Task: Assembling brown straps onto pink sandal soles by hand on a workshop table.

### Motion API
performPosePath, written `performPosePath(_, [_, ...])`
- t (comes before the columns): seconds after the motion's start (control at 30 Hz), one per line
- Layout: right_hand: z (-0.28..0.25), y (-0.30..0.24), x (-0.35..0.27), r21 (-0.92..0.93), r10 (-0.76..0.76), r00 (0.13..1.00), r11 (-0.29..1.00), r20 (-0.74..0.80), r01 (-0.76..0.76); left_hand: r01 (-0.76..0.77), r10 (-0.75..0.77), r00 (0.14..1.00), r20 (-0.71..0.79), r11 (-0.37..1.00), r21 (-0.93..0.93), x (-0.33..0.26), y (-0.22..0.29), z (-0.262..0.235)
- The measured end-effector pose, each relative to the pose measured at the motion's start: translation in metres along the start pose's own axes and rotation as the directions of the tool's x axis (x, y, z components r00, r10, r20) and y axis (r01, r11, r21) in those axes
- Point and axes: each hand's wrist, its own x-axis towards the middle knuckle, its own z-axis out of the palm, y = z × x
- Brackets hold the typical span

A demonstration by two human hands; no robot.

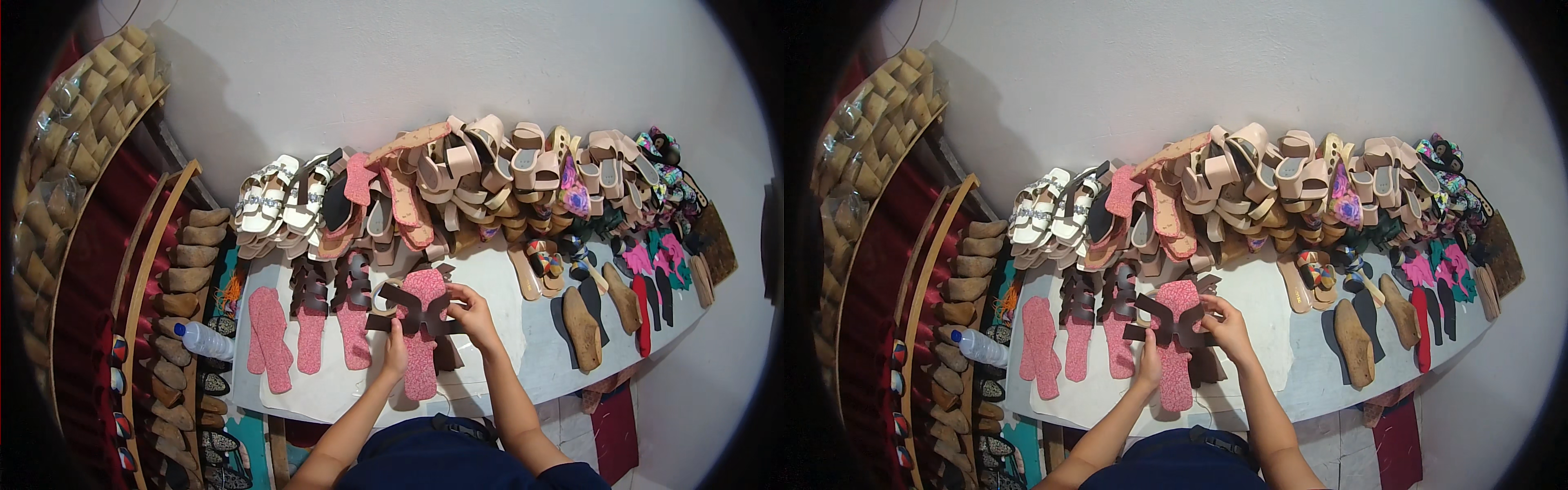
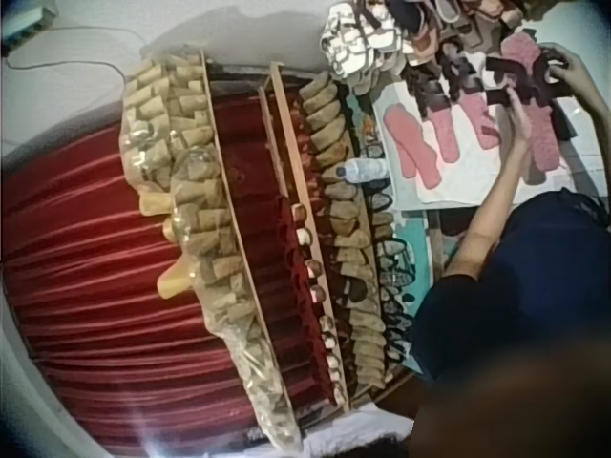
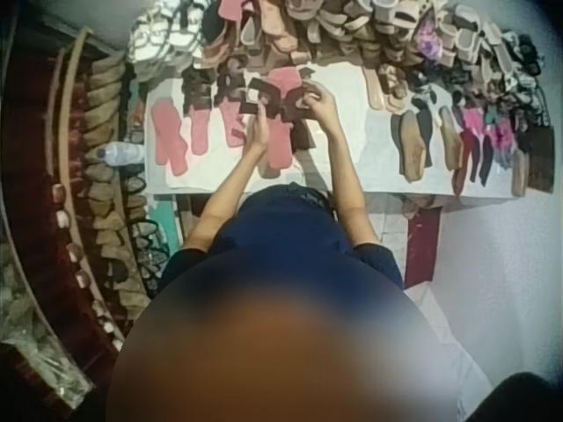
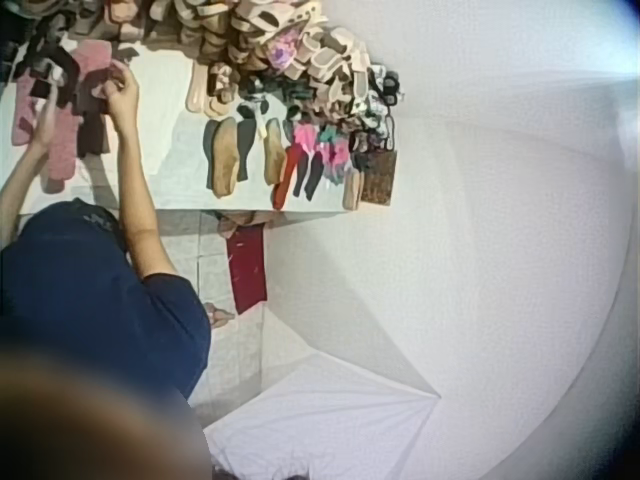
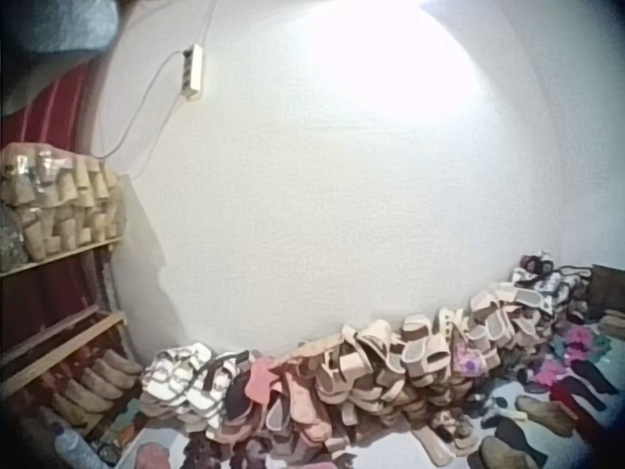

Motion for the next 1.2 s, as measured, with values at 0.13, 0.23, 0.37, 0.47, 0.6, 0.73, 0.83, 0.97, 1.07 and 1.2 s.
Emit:
performPosePath(0.13, [-0.005, 0.006, 0.002, 0.115, -0.008, 1.000, 0.993, 0.012, 0.007, 0.023, -0.025, 0.999, 0.025, 0.996, 0.087, 0.002, -0.001, -0.001])
performPosePath(0.23, [-0.008, 0.006, 0.004, 0.118, -0.022, 1.000, 0.993, -0.007, 0.023, 0.023, -0.036, 0.997, 0.074, 0.986, 0.163, 0.005, -0.003, -0.001])
performPosePath(0.37, [-0.001, 0.002, 0.006, 0.093, -0.068, 0.998, 0.993, -0.012, 0.069, -0.006, 0.023, 0.998, -0.063, 0.966, 0.258, 0.016, -0.025, -0.022])
performPosePath(0.47, [-0.005, 0.003, 0.006, 0.106, -0.032, 0.998, 0.994, -0.053, 0.038, 0.047, -0.047, 0.999, 0.003, 0.999, 0.003, 0.006, -0.002, 0.015])
performPosePath(0.6, [0.001, 0.001, 0.007, -0.050, -0.095, 0.987, 0.995, -0.131, 0.089, 0.204, -0.182, 0.978, 0.105, 0.939, -0.278, -0.007, 0.021, 0.031])
performPosePath(0.73, [-0.002, 0.002, 0.009, -0.226, -0.196, 0.963, 0.962, -0.184, 0.153, 0.242, -0.207, 0.953, 0.222, 0.959, -0.147, -0.005, 0.021, 0.019])
performPosePath(0.83, [-0.005, -0.004, 0.009, -0.329, -0.199, 0.973, 0.932, -0.117, 0.151, 0.164, -0.149, 0.967, 0.206, 0.985, -0.056, -0.006, 0.024, 0.022])
performPosePath(0.97, [-0.001, -0.017, 0.000, -0.738, -0.549, 0.830, 0.517, 0.102, 0.433, 0.198, -0.190, 0.961, 0.200, 0.980, -0.018, -0.003, 0.021, 0.015])
performPosePath(1.07, [-0.002, -0.022, -0.005, -0.742, -0.451, 0.822, 0.405, 0.347, 0.535, 0.228, -0.224, 0.961, 0.162, 0.974, -0.007, -0.001, 0.010, 0.012])
performPosePath(1.2, [0.016, -0.033, -0.016, -0.812, -0.335, 0.841, 0.268, 0.425, 0.518, 0.039, -0.033, 0.999, -0.037, 0.985, 0.168, 0.015, -0.031, -0.019])
